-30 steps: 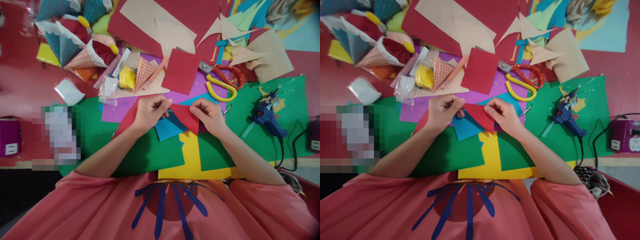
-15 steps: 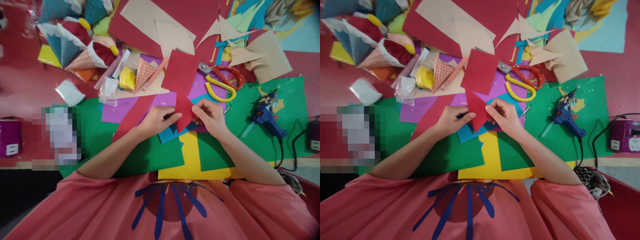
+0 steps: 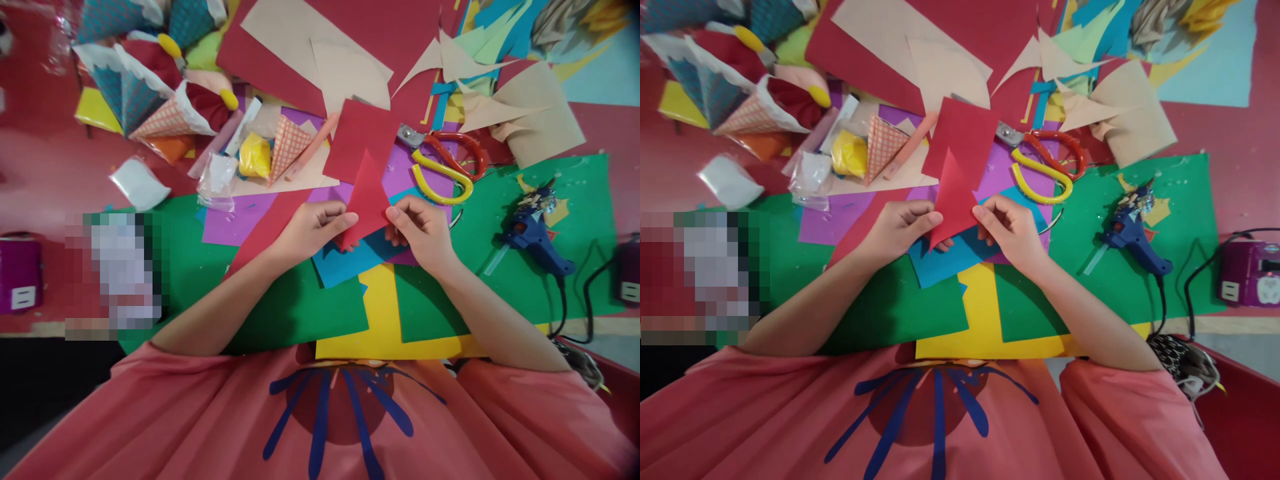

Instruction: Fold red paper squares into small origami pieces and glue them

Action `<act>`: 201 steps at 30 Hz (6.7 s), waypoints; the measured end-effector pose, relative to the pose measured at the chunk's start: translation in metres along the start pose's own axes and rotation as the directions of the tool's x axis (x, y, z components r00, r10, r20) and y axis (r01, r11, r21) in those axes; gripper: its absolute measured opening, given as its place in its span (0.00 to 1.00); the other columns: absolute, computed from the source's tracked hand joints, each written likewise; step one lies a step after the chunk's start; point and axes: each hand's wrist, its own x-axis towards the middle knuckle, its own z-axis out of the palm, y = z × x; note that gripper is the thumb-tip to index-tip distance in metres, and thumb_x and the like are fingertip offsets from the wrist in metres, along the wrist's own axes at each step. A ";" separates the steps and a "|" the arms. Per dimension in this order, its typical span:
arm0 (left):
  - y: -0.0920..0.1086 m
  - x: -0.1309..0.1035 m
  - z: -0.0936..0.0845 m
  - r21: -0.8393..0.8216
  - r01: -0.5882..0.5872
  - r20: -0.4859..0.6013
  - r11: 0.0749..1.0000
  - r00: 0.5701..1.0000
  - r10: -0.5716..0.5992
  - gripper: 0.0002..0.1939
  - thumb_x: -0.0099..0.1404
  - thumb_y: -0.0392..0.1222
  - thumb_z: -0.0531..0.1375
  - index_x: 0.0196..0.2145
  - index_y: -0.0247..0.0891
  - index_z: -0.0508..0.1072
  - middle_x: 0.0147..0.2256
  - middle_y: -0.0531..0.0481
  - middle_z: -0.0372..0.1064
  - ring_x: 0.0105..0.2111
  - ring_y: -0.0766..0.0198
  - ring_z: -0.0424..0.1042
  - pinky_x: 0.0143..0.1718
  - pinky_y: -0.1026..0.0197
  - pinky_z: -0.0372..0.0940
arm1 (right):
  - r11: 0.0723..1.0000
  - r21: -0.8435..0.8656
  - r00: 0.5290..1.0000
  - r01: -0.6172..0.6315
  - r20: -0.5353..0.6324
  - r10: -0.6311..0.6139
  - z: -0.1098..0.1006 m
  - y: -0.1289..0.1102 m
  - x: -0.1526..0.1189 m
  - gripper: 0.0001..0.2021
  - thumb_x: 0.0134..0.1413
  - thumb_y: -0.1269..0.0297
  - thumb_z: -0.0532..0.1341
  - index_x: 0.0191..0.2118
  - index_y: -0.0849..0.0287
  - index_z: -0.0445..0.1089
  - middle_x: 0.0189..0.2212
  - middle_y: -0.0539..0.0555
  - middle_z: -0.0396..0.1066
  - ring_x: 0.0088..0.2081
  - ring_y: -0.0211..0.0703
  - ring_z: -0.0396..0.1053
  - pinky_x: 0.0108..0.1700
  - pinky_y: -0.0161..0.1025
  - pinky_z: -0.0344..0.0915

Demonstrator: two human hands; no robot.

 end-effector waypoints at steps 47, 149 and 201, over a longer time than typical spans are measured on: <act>0.005 0.002 -0.004 -0.021 0.168 0.047 0.986 0.985 -0.167 0.22 0.59 0.58 0.62 0.24 0.34 0.69 0.22 0.49 0.76 0.20 0.68 0.74 0.23 0.69 0.70 | 0.987 -0.155 0.986 0.051 -0.147 -0.074 -0.003 -0.002 0.002 0.21 0.51 0.43 0.61 0.25 0.56 0.63 0.17 0.44 0.65 0.18 0.29 0.61 0.21 0.31 0.59; -0.002 -0.003 0.008 0.035 0.011 0.129 0.999 0.992 -0.016 0.07 0.60 0.38 0.56 0.26 0.37 0.61 0.17 0.58 0.63 0.16 0.75 0.63 0.17 0.74 0.58 | 0.921 0.260 0.953 -0.289 -0.018 0.304 0.004 -0.001 0.002 0.16 0.41 0.53 0.70 0.26 0.58 0.67 0.16 0.45 0.70 0.15 0.30 0.63 0.15 0.29 0.61; -0.017 -0.001 0.002 0.170 -0.330 -0.254 0.929 0.896 0.365 0.20 0.67 0.57 0.52 0.28 0.40 0.69 0.30 0.52 0.67 0.32 0.67 0.69 0.37 0.63 0.66 | 0.982 0.167 0.992 -0.093 -0.074 0.106 0.002 0.001 0.000 0.19 0.46 0.47 0.67 0.22 0.56 0.62 0.12 0.42 0.63 0.12 0.28 0.58 0.13 0.28 0.54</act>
